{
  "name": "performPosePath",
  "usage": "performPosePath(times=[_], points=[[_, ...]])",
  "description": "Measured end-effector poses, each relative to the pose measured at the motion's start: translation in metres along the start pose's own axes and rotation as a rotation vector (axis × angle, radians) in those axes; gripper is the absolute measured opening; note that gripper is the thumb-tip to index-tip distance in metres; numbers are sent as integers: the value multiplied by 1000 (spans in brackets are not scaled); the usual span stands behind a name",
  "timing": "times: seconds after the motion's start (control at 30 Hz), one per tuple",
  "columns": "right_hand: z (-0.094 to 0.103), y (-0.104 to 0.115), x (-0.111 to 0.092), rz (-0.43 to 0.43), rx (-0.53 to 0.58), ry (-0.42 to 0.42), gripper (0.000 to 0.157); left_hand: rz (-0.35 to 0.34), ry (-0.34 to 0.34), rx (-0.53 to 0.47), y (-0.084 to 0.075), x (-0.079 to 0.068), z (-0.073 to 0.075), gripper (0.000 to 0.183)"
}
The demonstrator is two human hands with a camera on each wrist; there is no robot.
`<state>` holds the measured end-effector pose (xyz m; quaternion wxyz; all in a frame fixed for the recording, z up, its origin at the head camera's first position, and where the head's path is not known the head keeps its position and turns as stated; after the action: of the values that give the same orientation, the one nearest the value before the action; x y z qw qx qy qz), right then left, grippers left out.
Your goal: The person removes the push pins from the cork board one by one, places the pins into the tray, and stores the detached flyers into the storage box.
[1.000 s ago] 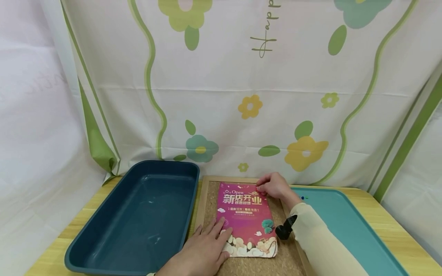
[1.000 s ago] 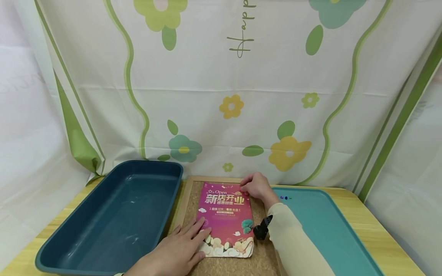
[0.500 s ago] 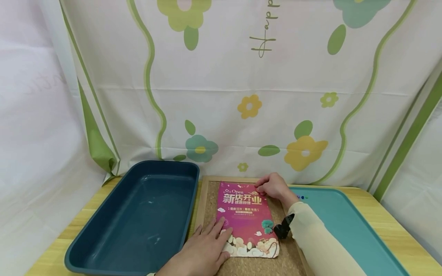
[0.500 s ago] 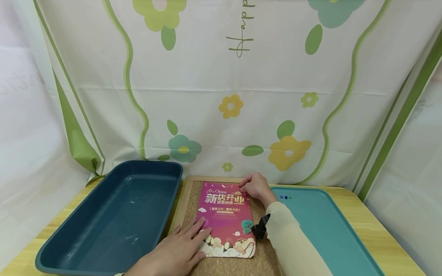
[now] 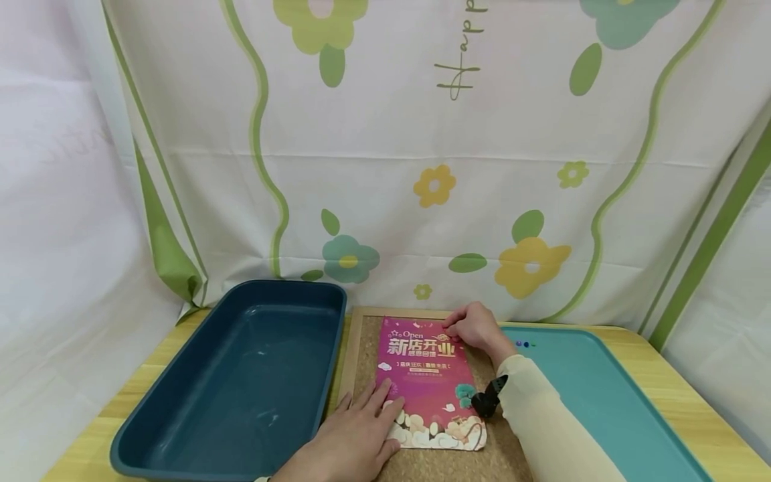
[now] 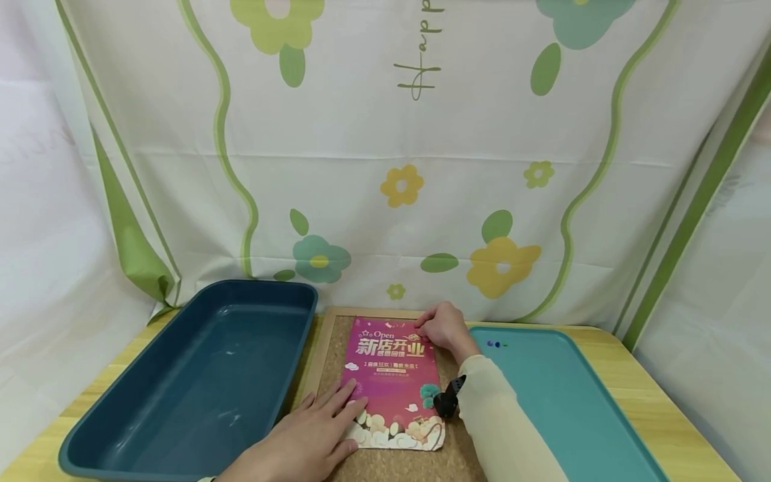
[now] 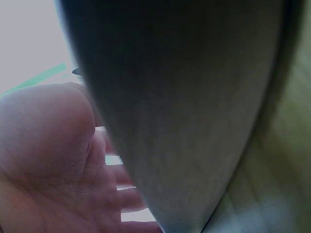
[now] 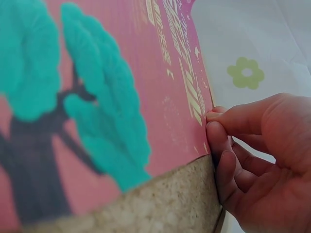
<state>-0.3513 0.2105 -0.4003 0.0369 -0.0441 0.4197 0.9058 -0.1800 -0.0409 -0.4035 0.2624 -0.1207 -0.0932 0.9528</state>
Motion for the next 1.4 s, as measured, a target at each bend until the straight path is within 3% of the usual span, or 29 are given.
performPosePath(times=[0.2, 1.4], points=[[-7, 3, 3, -2, 10, 12, 7, 21, -2, -3, 3, -4, 1, 62], [-2, -2, -2, 16, -17, -4, 7, 10, 5, 2, 0, 1, 0, 63]])
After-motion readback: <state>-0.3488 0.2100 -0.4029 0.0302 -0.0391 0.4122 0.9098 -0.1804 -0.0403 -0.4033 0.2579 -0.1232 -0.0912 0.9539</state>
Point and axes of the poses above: each hand's wrist, its own x-axis towards the middle knuckle, its own z-axis out of the back of the hand, y = z × x, the point moved 3 cm from there along x, towards the middle knuckle, and after that the axes turned 4 degrees about x, right-handed, at the moved point
